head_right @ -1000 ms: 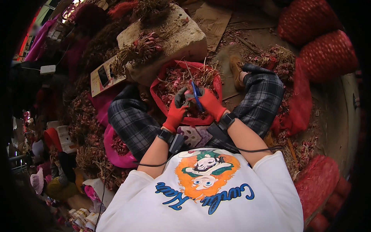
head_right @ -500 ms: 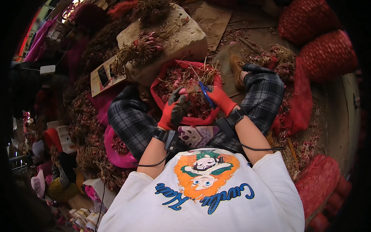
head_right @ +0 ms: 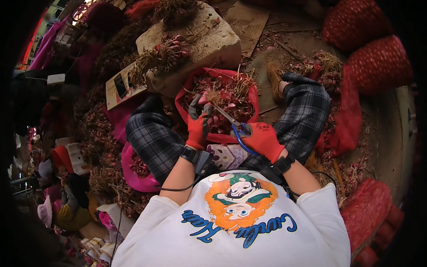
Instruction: Trimming the roots and stems of dried shallots using scissors in a bulk processing market.
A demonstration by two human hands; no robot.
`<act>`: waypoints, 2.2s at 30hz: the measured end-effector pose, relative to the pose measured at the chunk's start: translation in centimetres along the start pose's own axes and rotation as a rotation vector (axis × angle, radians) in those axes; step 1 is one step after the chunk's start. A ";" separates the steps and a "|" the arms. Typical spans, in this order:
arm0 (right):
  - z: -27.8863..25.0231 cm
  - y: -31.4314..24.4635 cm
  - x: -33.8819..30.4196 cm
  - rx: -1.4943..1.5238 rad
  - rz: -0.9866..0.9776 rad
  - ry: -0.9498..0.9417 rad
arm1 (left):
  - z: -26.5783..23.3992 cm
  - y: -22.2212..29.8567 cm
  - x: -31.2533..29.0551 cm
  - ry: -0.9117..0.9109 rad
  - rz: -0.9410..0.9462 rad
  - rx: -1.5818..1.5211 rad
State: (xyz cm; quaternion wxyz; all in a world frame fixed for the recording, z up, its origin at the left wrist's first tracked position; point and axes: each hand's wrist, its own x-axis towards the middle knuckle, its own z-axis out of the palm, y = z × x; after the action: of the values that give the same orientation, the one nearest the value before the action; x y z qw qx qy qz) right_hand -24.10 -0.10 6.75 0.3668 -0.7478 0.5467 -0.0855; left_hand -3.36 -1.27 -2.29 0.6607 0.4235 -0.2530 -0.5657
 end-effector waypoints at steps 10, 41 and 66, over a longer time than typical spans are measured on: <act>1.6 1.4 0.9 0.008 -0.019 0.082 | 0.2 -0.4 -0.3 0.018 0.065 0.129; 1.4 0.2 1.0 0.094 0.052 -0.037 | 1.7 0.9 -0.7 0.058 0.015 0.146; 1.5 1.7 0.5 0.047 0.006 0.047 | 2.4 1.4 -1.1 -0.023 -0.152 -0.038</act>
State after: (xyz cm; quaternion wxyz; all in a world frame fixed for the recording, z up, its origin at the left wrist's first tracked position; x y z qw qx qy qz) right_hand -24.43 -0.05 4.42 0.3716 -0.7351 0.5553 -0.1148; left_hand -4.81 -0.83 0.28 0.6210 0.4222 -0.2170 -0.6237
